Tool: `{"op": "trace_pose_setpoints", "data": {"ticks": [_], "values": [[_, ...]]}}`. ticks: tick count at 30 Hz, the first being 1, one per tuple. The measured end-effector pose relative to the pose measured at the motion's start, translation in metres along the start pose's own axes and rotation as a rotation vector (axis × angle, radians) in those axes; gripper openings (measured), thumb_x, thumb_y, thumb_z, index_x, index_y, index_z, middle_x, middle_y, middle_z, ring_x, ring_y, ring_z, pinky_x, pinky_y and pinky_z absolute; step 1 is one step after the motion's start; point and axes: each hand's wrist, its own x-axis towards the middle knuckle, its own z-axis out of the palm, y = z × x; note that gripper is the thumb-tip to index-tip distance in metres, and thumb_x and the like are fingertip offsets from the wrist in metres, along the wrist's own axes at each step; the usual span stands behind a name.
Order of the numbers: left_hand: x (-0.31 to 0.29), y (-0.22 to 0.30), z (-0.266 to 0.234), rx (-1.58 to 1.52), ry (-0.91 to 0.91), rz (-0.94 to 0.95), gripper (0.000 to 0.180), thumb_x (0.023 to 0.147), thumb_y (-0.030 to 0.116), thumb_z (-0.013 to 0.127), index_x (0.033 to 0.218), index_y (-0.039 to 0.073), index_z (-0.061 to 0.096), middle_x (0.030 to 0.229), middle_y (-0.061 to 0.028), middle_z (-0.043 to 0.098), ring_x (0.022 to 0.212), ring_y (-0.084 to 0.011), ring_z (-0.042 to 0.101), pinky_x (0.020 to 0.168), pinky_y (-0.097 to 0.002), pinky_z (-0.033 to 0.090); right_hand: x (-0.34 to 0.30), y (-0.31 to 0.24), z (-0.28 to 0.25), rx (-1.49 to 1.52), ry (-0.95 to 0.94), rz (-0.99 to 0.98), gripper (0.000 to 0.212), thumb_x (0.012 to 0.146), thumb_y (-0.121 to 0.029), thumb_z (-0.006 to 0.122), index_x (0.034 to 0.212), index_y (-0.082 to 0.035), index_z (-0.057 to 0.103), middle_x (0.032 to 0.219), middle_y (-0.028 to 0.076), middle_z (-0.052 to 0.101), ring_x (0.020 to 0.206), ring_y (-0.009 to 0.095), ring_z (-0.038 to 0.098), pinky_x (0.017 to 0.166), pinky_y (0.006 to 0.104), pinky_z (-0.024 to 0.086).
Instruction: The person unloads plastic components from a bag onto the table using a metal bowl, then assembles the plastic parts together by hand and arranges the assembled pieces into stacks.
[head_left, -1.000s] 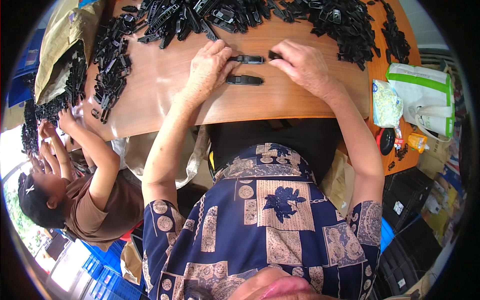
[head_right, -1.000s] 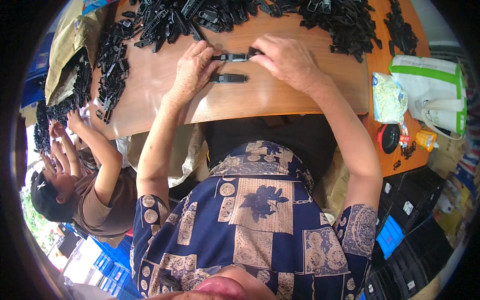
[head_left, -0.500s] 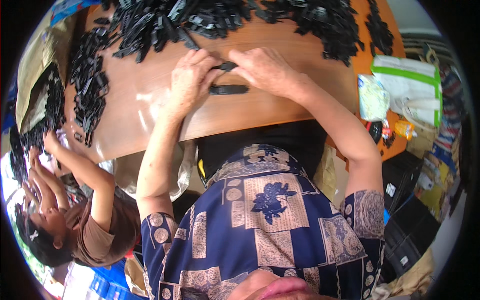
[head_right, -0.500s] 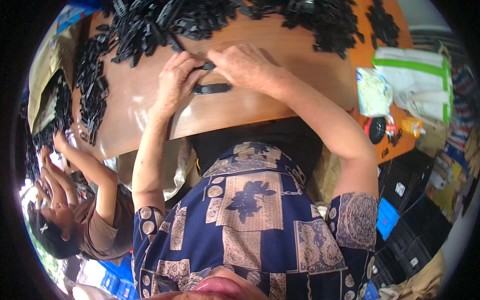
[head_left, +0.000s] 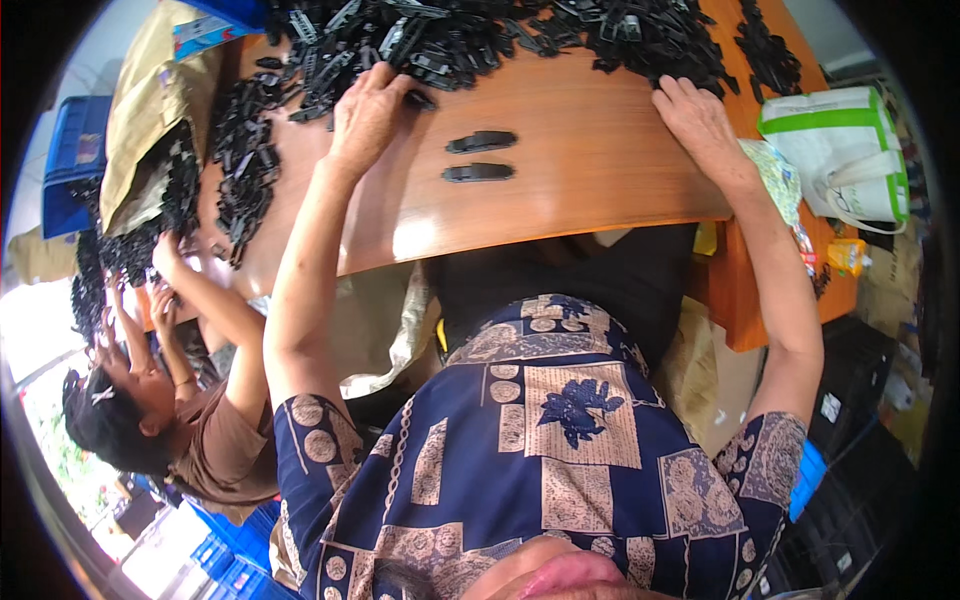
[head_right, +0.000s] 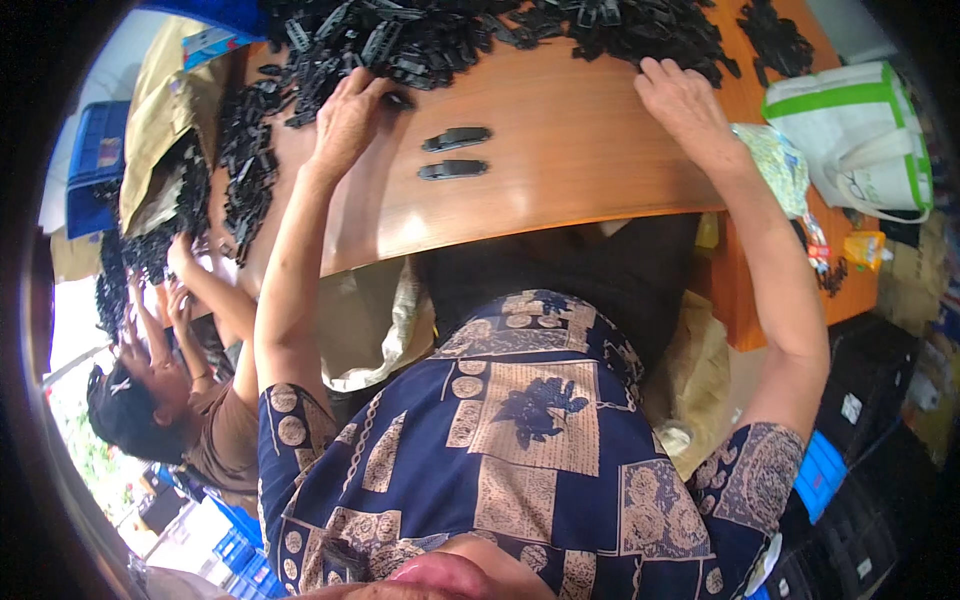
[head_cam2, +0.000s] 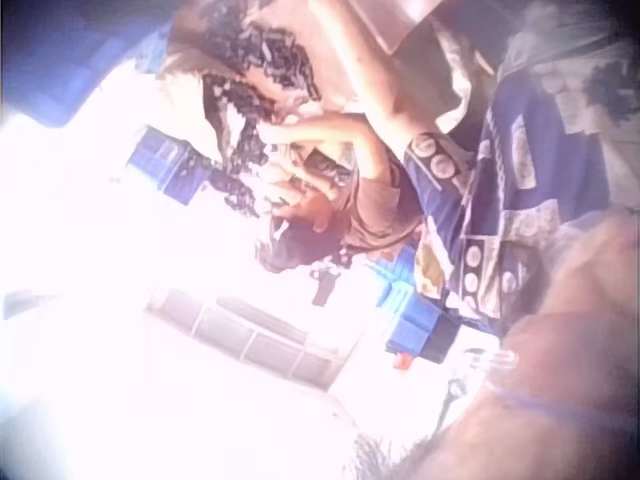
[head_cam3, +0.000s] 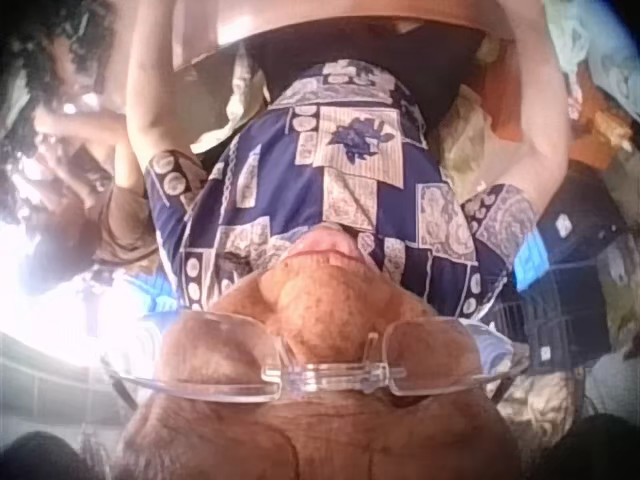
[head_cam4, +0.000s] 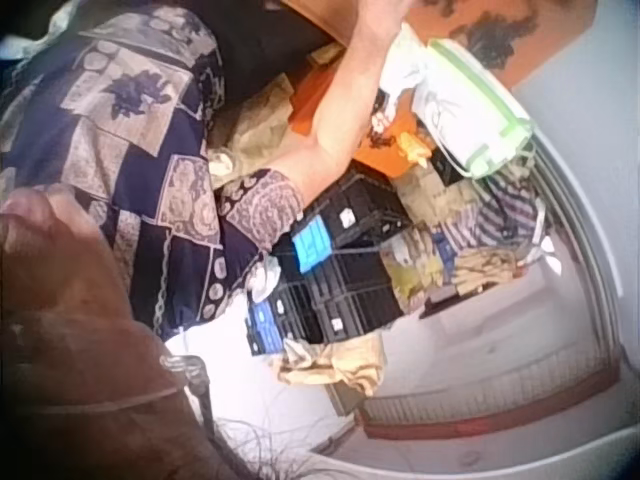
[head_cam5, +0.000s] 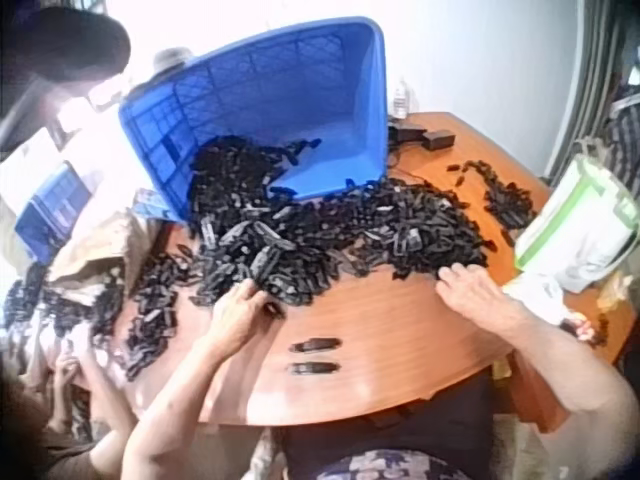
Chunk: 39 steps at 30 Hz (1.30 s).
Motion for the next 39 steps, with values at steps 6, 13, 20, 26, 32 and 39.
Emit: {"op": "trace_pose_setpoints", "data": {"ticks": [6,13,20,26,32,39], "values": [[0.002,0.024,-0.002,-0.221,-0.129,-0.084,0.024,0.082,0.015,0.073,0.105,0.010,0.068,0.099,-0.0091,0.066,0.098,-0.0294,0.063,0.090,-0.0392,0.051,0.003,-0.024,-0.014,0.444,0.057,0.138,0.012,0.092,-0.008,0.056,0.102,-0.003,0.060,0.107,0.013,0.058,0.103,0.031,0.061,0.085,0.0409,0.051],[0.017,0.054,0.007,-0.707,-0.251,-0.222,0.027,0.093,0.021,0.067,0.114,0.008,0.056,0.089,-0.0170,0.071,0.085,-0.0390,0.069,0.074,-0.0472,0.054,0.040,-0.078,-0.014,1.186,-0.022,0.312,0.023,0.099,-0.019,0.057,0.115,-0.003,0.058,0.100,0.016,0.067,0.093,0.032,0.064,0.081,0.0398,0.050],[0.025,0.069,0.004,-0.193,-0.175,0.015,0.035,0.090,0.019,0.067,0.125,0.018,0.060,0.103,-0.0101,0.063,0.090,-0.0321,0.069,0.074,-0.0448,0.055,0.040,-0.064,-0.007,1.102,-0.201,0.296,0.023,0.096,-0.022,0.064,0.109,-0.003,0.063,0.086,0.011,0.064,0.071,0.028,0.061,0.066,0.0377,0.049],[0.035,0.060,-0.002,-0.071,-0.148,0.331,0.053,0.083,0.015,0.072,0.132,0.027,0.059,0.115,-0.0062,0.053,0.097,-0.0244,0.067,0.078,-0.0353,0.058,0.039,-0.063,-0.017,0.711,0.020,0.018,0.021,0.090,-0.020,0.069,0.104,-0.005,0.064,0.100,0.010,0.057,0.082,0.031,0.064,0.071,0.0407,0.052],[0.052,0.066,0.006,-0.176,-0.099,0.353,0.033,0.084,0.016,0.072,0.115,0.011,0.065,0.111,-0.0058,0.056,0.092,-0.0279,0.068,0.076,-0.0399,0.058,0.045,-0.068,-0.017,0.875,-0.027,0.250,0.020,0.091,-0.023,0.068,0.097,-0.004,0.064,0.092,0.009,0.059,0.084,0.029,0.065,0.074,0.0418,0.052],[0.033,0.081,0.010,-0.455,-0.139,0.114,0.028,0.083,0.015,0.072,0.109,0.008,0.065,0.106,-0.0081,0.062,0.095,-0.0317,0.067,0.078,-0.0423,0.056,0.068,-0.083,-0.035,0.902,-0.099,0.265,0.020,0.091,-0.025,0.068,0.096,-0.006,0.064,0.079,0.012,0.065,0.079,0.033,0.066,0.070,0.0417,0.051]]}}
